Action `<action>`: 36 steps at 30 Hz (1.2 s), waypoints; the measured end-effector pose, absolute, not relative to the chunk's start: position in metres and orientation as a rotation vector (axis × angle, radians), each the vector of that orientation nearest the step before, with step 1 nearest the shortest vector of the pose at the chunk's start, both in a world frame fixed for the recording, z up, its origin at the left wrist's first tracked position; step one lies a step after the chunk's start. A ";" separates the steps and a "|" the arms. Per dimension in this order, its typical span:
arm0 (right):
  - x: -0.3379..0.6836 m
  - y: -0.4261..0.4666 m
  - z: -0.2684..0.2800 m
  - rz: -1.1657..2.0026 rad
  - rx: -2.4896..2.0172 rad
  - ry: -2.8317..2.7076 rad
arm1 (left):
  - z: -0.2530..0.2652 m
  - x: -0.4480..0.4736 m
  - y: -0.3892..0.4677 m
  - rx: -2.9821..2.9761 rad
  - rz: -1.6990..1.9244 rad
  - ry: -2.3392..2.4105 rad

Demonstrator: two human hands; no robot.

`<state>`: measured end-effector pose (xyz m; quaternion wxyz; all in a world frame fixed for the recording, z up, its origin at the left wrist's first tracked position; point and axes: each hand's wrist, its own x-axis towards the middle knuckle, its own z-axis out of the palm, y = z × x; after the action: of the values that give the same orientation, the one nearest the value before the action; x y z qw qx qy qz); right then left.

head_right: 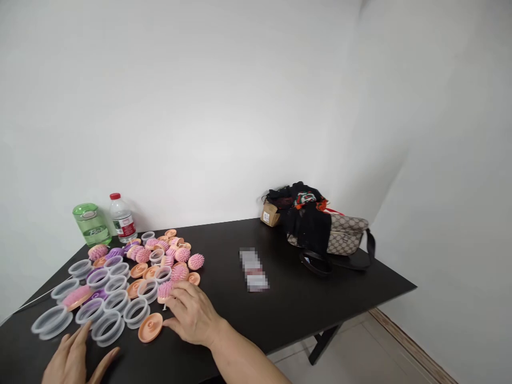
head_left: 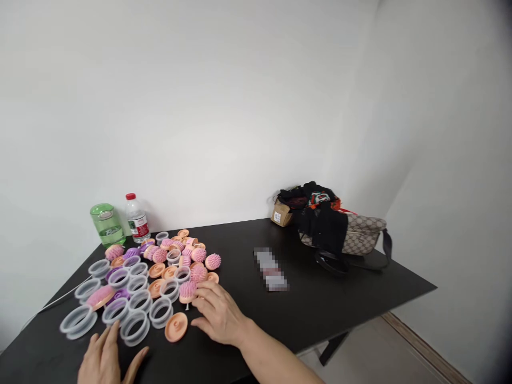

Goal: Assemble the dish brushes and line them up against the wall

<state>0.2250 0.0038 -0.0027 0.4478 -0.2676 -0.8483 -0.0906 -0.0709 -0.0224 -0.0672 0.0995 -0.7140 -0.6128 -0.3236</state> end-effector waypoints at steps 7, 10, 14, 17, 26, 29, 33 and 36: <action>0.240 0.002 0.007 0.030 -0.866 -1.985 | -0.047 -0.049 -0.051 -2.035 -0.945 -1.821; 0.249 0.011 -0.005 0.094 -1.073 -1.877 | -0.050 -0.053 -0.053 -2.068 -0.975 -1.806; 0.257 0.016 -0.020 0.231 -1.305 -1.805 | -0.057 -0.062 -0.054 -2.122 -1.026 -1.765; 0.258 0.017 -0.021 0.312 -1.397 -1.830 | -0.056 -0.064 -0.056 -2.131 -1.114 -1.719; 0.247 0.042 0.023 0.175 -1.123 -2.229 | -0.027 -0.049 -0.074 -2.005 -1.401 -1.959; 0.239 0.058 0.030 0.050 -1.057 -2.397 | -0.025 -0.047 -0.077 -1.980 -1.426 -1.993; 0.229 0.078 0.024 -0.003 -1.005 -2.513 | -0.027 -0.047 -0.078 -1.967 -1.478 -2.007; 0.226 0.083 0.021 0.009 -0.963 -2.490 | -0.027 -0.047 -0.076 -1.959 -1.478 -1.952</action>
<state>0.2256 0.0829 0.0208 0.2335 -0.3507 -0.9069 0.0034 -0.0472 -0.0763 -0.0272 0.0030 -0.6246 -0.6226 -0.4713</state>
